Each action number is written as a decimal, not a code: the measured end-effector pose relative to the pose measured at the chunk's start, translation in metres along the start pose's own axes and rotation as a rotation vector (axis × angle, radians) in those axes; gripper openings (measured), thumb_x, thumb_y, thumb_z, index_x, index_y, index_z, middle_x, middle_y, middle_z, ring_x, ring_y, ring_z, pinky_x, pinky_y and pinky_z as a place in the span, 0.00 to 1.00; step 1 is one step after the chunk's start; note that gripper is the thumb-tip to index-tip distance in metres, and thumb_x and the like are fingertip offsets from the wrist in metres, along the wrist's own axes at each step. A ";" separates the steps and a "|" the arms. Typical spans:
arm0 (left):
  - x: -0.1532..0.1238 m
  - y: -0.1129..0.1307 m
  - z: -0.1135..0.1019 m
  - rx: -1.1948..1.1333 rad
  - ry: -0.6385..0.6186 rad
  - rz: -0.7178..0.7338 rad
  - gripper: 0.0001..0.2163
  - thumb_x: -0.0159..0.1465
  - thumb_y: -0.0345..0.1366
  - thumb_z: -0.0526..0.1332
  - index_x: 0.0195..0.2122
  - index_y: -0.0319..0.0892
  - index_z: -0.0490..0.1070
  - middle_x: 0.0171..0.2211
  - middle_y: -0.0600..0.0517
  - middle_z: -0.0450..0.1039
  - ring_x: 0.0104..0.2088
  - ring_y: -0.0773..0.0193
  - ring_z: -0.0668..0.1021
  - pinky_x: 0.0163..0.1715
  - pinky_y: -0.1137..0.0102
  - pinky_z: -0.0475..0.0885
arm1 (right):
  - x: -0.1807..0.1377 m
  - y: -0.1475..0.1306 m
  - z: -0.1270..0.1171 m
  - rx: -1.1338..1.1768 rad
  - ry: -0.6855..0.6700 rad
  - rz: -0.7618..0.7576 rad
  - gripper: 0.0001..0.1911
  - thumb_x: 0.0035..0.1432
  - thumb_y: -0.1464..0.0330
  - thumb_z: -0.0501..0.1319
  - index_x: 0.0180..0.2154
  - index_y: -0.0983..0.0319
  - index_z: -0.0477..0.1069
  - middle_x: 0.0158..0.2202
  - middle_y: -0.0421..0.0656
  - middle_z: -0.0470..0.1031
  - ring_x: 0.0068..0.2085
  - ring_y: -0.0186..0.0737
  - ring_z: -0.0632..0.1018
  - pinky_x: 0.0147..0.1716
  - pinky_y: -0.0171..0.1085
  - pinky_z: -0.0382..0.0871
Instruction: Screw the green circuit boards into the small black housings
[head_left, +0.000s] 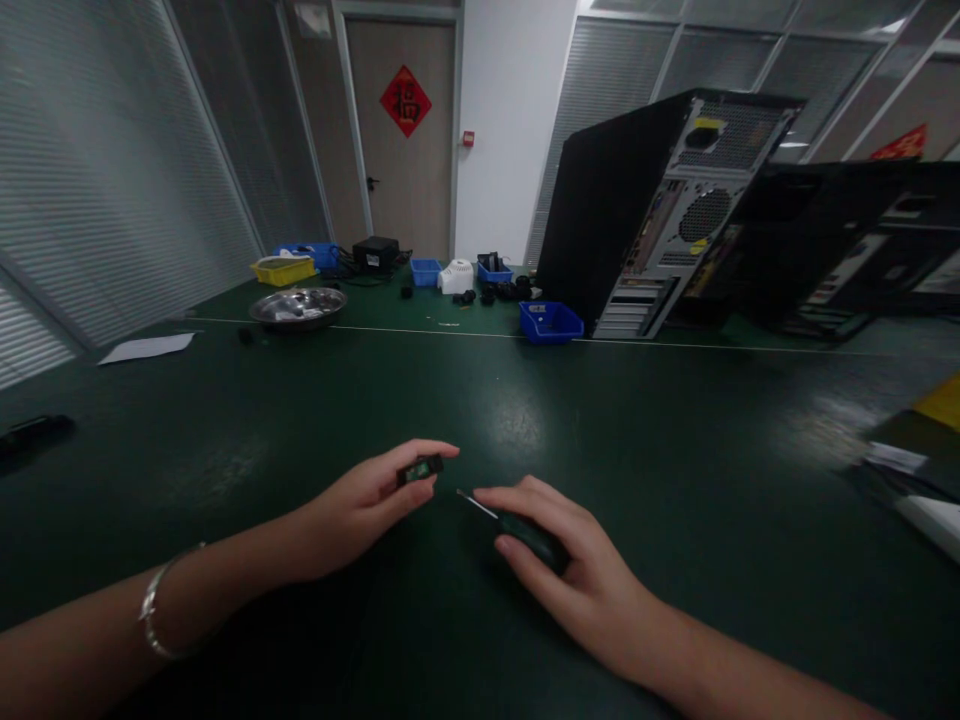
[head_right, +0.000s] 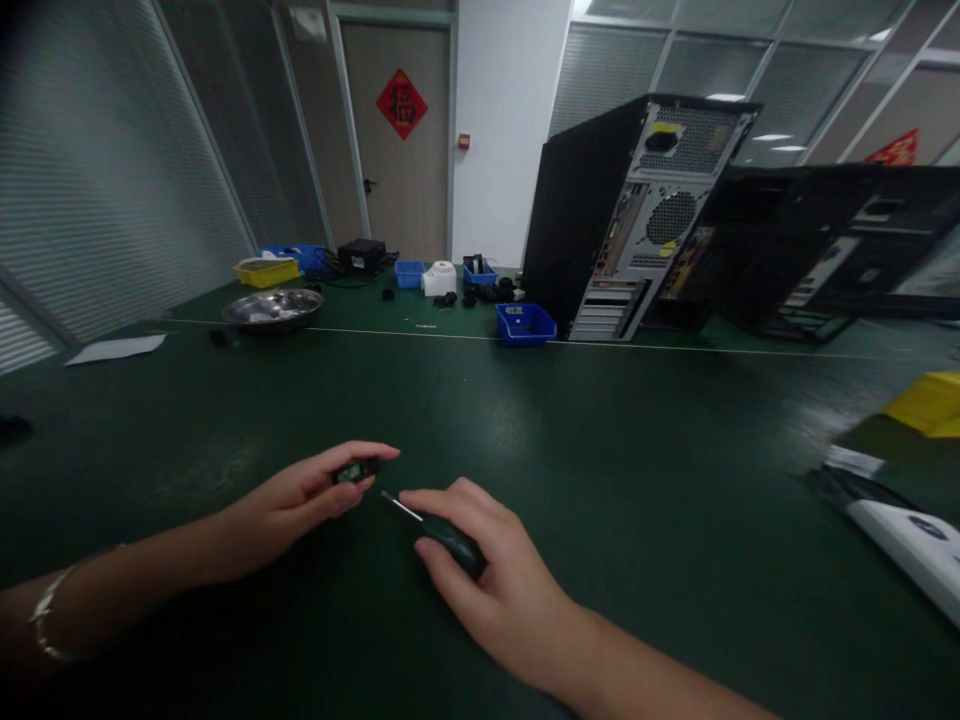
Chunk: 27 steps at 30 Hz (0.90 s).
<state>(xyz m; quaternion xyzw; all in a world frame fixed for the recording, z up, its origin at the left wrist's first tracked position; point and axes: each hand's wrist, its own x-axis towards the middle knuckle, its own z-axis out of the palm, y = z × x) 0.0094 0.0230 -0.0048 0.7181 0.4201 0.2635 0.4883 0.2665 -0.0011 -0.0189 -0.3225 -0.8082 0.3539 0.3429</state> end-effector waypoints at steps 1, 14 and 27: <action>-0.002 0.001 0.001 0.032 -0.032 0.013 0.16 0.71 0.41 0.54 0.59 0.46 0.62 0.42 0.50 0.70 0.38 0.61 0.71 0.37 0.68 0.68 | 0.001 0.000 0.000 0.017 -0.007 0.002 0.20 0.67 0.72 0.57 0.58 0.52 0.66 0.42 0.42 0.72 0.41 0.40 0.74 0.41 0.39 0.68; -0.003 0.002 0.005 0.398 -0.072 0.260 0.09 0.69 0.30 0.57 0.49 0.43 0.71 0.40 0.51 0.76 0.38 0.63 0.77 0.40 0.70 0.69 | 0.002 -0.003 0.001 0.023 -0.069 0.000 0.20 0.66 0.73 0.57 0.58 0.55 0.69 0.40 0.44 0.69 0.39 0.39 0.74 0.39 0.39 0.70; -0.005 0.002 0.013 0.444 -0.041 0.274 0.10 0.68 0.33 0.58 0.50 0.42 0.73 0.40 0.47 0.77 0.38 0.59 0.78 0.39 0.69 0.70 | 0.003 -0.006 0.001 -0.004 -0.080 0.005 0.20 0.65 0.73 0.57 0.57 0.56 0.70 0.39 0.44 0.69 0.39 0.39 0.74 0.38 0.39 0.70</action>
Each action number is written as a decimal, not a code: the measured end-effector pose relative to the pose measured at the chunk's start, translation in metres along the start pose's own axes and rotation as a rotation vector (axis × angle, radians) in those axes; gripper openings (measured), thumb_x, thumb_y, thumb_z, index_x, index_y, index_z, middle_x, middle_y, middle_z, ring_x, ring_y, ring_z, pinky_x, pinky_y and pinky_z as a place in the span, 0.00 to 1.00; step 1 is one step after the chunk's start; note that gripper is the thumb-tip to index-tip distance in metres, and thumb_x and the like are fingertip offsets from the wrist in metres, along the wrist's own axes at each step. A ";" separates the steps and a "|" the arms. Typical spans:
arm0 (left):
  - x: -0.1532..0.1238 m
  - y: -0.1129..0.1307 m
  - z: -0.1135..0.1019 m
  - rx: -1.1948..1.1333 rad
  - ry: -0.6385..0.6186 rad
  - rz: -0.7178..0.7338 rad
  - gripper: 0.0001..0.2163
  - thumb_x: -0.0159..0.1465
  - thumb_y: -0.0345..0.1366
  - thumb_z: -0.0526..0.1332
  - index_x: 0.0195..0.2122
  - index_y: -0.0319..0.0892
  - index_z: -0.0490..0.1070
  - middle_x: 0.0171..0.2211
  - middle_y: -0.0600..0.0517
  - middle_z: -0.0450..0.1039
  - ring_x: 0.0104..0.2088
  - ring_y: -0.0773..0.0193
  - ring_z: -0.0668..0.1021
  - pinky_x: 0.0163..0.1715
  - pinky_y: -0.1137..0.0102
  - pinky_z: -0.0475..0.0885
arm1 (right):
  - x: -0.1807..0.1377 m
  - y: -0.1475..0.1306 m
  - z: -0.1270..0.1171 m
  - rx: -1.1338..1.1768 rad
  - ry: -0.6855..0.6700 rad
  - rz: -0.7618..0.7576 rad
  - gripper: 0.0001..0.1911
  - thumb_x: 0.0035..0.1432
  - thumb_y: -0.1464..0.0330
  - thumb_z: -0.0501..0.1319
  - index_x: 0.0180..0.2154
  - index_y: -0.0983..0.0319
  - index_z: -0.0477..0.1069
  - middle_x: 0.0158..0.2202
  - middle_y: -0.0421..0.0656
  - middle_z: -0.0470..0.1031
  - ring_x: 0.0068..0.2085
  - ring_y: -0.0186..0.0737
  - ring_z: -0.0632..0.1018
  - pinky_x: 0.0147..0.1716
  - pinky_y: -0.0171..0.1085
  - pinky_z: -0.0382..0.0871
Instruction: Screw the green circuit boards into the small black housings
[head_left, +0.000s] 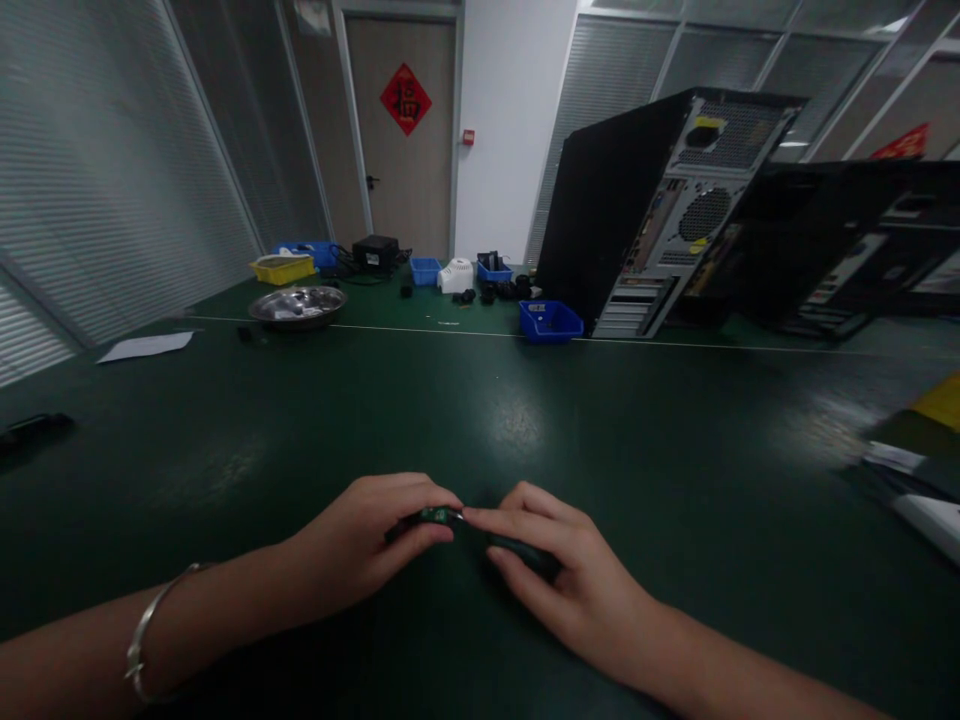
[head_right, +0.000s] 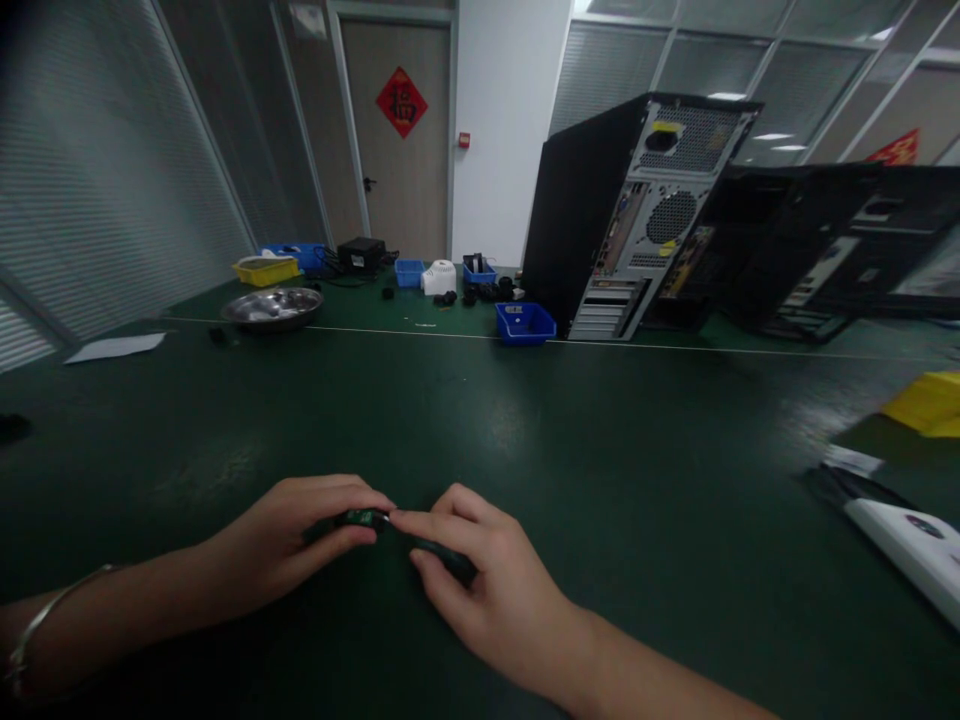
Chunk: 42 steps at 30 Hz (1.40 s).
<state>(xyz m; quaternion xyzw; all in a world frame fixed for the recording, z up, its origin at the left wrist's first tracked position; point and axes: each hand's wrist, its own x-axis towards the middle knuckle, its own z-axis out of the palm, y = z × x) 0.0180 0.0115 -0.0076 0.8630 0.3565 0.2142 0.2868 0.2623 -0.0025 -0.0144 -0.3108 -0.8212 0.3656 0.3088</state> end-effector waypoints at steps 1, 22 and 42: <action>0.000 0.001 0.000 -0.021 0.009 -0.005 0.10 0.68 0.33 0.58 0.49 0.42 0.73 0.40 0.48 0.78 0.38 0.60 0.78 0.39 0.69 0.70 | 0.000 0.000 0.000 0.007 0.003 0.001 0.20 0.65 0.73 0.57 0.57 0.56 0.70 0.39 0.44 0.69 0.39 0.39 0.74 0.38 0.39 0.70; 0.004 0.006 -0.002 -0.214 0.061 -0.115 0.10 0.67 0.33 0.60 0.48 0.44 0.75 0.39 0.50 0.77 0.37 0.61 0.78 0.38 0.69 0.71 | -0.001 -0.001 0.001 0.036 0.034 -0.014 0.19 0.65 0.73 0.57 0.57 0.56 0.71 0.39 0.44 0.70 0.39 0.39 0.74 0.38 0.39 0.69; 0.000 0.001 0.001 -0.177 0.074 0.010 0.09 0.68 0.31 0.59 0.47 0.44 0.74 0.39 0.50 0.78 0.39 0.61 0.78 0.41 0.70 0.71 | 0.000 0.000 0.000 0.076 0.013 -0.013 0.19 0.64 0.73 0.58 0.56 0.57 0.72 0.38 0.44 0.71 0.38 0.39 0.74 0.37 0.39 0.69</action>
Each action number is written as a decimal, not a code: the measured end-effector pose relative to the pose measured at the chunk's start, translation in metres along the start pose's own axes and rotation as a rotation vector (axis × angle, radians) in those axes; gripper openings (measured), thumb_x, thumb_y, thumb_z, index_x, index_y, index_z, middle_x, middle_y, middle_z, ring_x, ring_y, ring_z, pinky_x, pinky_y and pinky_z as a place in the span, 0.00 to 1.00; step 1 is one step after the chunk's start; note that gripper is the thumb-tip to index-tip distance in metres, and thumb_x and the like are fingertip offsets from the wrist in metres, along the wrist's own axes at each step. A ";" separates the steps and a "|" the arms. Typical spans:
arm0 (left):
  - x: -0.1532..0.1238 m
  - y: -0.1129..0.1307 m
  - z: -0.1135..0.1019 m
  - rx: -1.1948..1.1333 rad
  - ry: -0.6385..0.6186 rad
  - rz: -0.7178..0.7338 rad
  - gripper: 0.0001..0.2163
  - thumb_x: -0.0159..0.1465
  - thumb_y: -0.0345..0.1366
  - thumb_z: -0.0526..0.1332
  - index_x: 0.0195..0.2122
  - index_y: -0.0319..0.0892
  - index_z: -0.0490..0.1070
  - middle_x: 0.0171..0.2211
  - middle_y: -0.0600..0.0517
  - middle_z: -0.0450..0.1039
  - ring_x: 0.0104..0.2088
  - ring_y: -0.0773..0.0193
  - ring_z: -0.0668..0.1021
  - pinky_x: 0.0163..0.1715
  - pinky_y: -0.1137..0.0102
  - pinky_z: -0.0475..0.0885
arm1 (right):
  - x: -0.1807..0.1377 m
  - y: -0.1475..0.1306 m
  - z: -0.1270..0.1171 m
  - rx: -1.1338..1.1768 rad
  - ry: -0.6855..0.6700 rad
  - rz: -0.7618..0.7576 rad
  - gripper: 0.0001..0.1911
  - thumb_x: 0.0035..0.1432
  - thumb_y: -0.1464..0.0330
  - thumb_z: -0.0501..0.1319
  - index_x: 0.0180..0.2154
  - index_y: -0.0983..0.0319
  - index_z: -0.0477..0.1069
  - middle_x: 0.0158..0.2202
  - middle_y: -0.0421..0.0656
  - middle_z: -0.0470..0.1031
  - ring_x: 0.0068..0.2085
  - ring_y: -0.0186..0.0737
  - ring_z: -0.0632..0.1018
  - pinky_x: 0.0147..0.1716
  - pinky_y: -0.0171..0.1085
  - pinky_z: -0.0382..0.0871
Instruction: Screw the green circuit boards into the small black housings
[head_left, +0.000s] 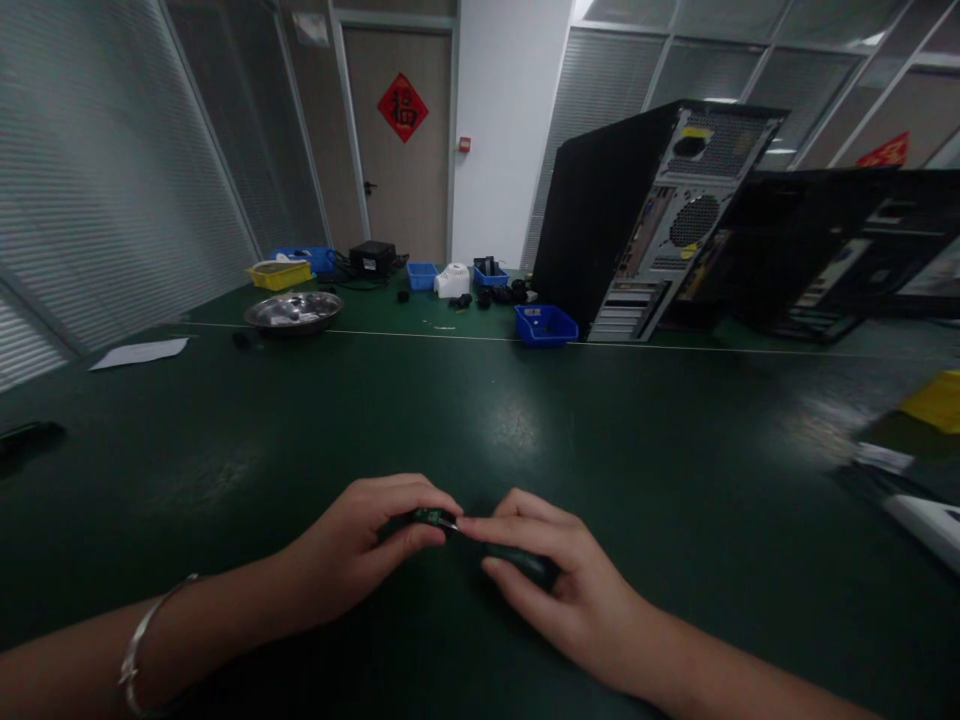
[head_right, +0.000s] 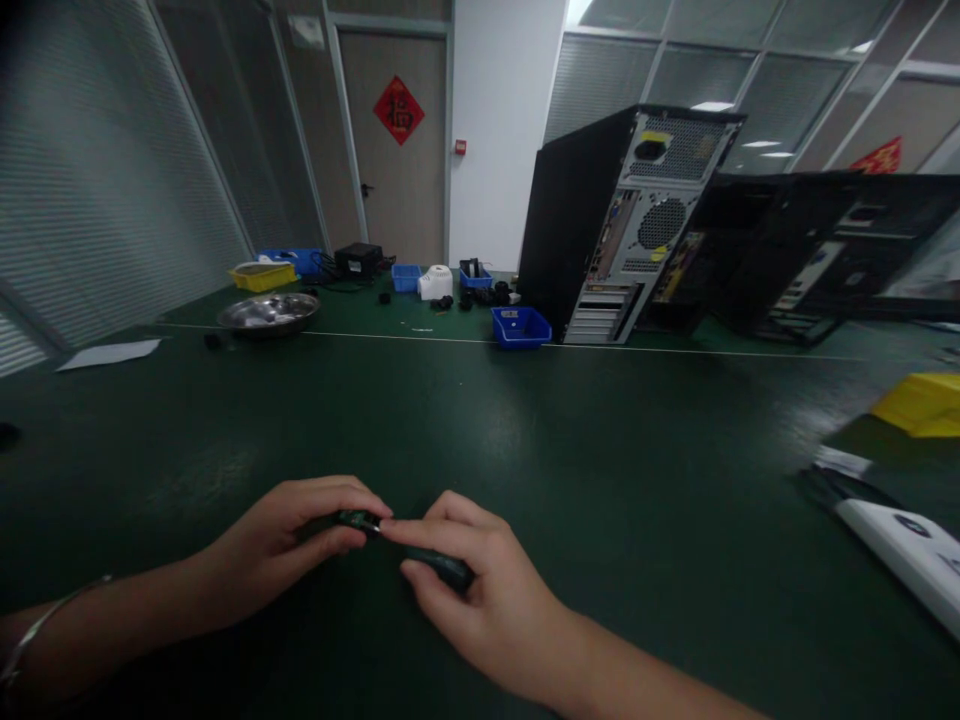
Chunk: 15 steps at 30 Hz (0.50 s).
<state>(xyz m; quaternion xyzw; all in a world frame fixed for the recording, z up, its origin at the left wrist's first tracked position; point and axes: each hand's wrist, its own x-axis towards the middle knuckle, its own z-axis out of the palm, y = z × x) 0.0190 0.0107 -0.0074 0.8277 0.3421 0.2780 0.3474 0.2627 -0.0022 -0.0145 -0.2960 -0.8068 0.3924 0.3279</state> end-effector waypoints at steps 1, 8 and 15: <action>0.000 0.000 0.000 0.021 0.011 0.020 0.09 0.68 0.30 0.59 0.48 0.44 0.74 0.40 0.49 0.78 0.41 0.60 0.78 0.42 0.69 0.71 | 0.000 0.000 0.000 -0.012 -0.001 0.001 0.20 0.64 0.73 0.58 0.56 0.56 0.72 0.39 0.44 0.70 0.38 0.39 0.74 0.37 0.38 0.69; -0.002 -0.001 0.001 0.154 -0.014 0.046 0.10 0.68 0.28 0.57 0.49 0.41 0.72 0.41 0.48 0.77 0.41 0.60 0.78 0.42 0.69 0.72 | -0.003 -0.001 0.002 -0.087 -0.003 0.007 0.20 0.63 0.74 0.58 0.56 0.56 0.72 0.38 0.44 0.70 0.38 0.39 0.74 0.37 0.38 0.70; -0.004 -0.002 0.000 0.311 -0.060 0.084 0.12 0.68 0.28 0.55 0.51 0.39 0.70 0.44 0.44 0.76 0.43 0.56 0.78 0.44 0.65 0.71 | -0.004 0.001 0.002 -0.150 -0.030 0.024 0.21 0.63 0.75 0.58 0.56 0.55 0.71 0.40 0.43 0.70 0.37 0.38 0.74 0.36 0.37 0.70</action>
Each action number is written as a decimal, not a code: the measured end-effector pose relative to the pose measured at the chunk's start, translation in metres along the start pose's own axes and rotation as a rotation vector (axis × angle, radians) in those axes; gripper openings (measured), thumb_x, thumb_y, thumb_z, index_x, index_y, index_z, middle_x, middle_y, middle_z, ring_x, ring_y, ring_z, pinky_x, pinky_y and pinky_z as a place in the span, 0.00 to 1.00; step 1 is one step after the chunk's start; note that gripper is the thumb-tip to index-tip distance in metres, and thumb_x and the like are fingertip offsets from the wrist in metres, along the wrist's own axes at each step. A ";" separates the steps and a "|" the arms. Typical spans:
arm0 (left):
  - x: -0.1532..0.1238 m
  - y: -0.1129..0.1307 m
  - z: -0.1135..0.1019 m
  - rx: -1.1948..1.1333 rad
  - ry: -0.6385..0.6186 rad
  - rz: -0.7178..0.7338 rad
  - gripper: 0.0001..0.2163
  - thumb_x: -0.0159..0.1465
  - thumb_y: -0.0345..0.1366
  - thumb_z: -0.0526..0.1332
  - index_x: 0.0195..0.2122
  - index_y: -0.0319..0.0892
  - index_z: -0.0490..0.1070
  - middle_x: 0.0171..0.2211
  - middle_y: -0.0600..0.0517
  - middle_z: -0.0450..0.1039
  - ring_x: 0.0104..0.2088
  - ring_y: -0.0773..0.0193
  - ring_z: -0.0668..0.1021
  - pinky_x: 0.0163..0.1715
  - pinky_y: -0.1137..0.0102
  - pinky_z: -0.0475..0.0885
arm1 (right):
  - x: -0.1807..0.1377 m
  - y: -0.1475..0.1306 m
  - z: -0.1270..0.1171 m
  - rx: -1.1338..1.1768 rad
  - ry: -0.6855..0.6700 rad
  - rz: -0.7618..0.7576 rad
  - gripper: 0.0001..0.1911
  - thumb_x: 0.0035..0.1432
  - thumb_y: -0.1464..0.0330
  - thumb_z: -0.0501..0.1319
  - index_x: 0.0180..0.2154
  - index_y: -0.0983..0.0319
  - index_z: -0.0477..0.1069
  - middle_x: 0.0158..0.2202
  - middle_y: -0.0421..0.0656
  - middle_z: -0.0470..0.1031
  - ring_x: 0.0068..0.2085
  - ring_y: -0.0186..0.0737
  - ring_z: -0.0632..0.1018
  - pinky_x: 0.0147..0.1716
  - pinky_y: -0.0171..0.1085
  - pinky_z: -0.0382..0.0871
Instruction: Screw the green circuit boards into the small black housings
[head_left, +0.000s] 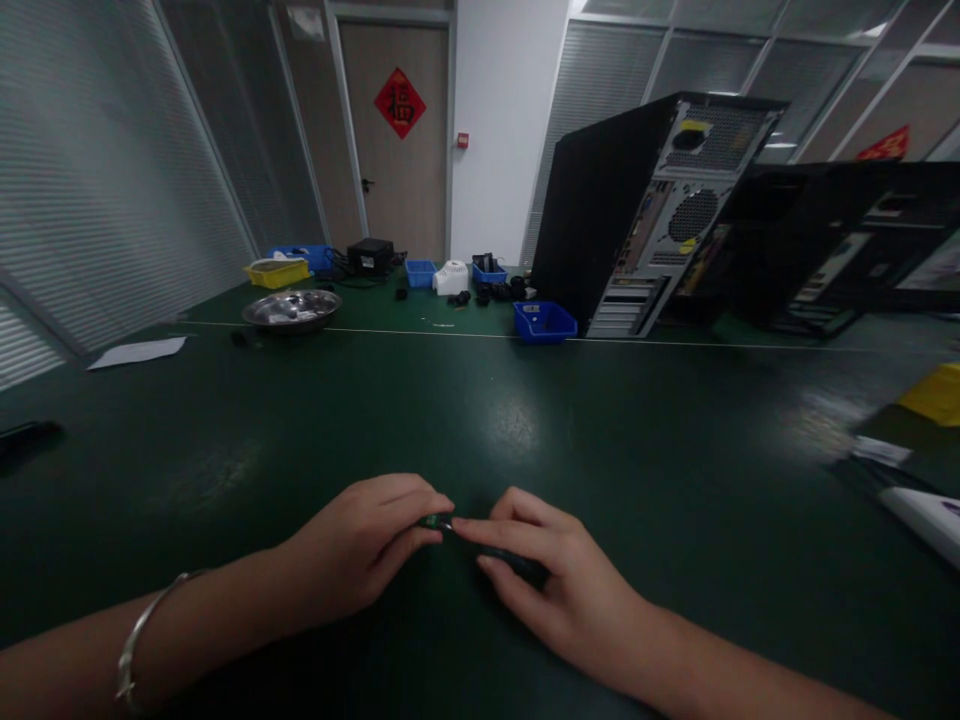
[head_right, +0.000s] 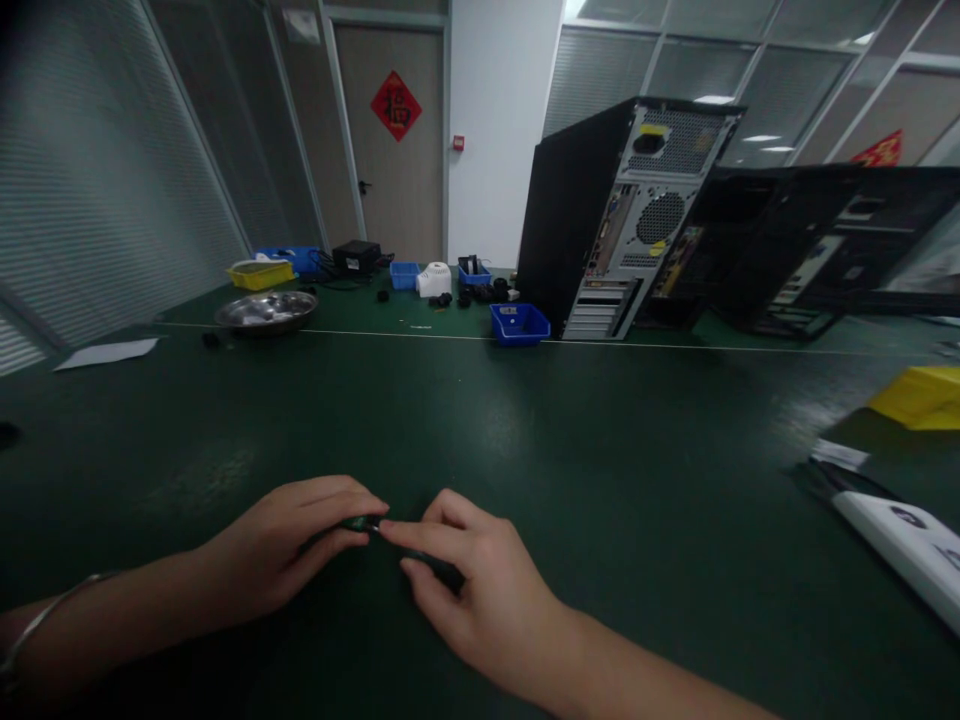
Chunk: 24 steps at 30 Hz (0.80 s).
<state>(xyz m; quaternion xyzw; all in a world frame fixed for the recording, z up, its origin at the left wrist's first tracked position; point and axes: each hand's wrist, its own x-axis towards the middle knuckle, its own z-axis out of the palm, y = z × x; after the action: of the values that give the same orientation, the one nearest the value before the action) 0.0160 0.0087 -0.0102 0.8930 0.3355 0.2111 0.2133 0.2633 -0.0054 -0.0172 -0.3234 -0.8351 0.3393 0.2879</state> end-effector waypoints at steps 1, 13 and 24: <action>0.000 0.000 0.000 0.018 -0.002 0.006 0.12 0.68 0.28 0.55 0.51 0.39 0.70 0.44 0.43 0.76 0.44 0.55 0.77 0.44 0.64 0.71 | 0.000 0.000 0.000 0.000 -0.003 0.001 0.21 0.63 0.75 0.58 0.56 0.55 0.71 0.40 0.43 0.70 0.37 0.38 0.74 0.36 0.37 0.70; 0.004 0.004 -0.003 -0.268 0.029 -0.063 0.08 0.68 0.29 0.58 0.46 0.42 0.74 0.39 0.50 0.77 0.39 0.62 0.78 0.41 0.71 0.69 | 0.003 0.000 0.000 0.139 0.020 -0.009 0.19 0.63 0.74 0.59 0.55 0.58 0.73 0.39 0.45 0.71 0.39 0.40 0.74 0.38 0.38 0.69; 0.003 0.002 0.001 -0.358 0.034 -0.136 0.08 0.69 0.33 0.58 0.46 0.43 0.74 0.35 0.51 0.75 0.32 0.65 0.76 0.35 0.72 0.69 | 0.004 -0.002 -0.001 0.189 0.027 0.002 0.19 0.63 0.73 0.59 0.55 0.58 0.73 0.38 0.45 0.71 0.38 0.40 0.74 0.38 0.39 0.68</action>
<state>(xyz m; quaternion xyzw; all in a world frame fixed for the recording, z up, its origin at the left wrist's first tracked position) 0.0193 0.0090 -0.0098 0.8122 0.3558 0.2676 0.3770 0.2607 -0.0036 -0.0140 -0.3003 -0.7951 0.4124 0.3279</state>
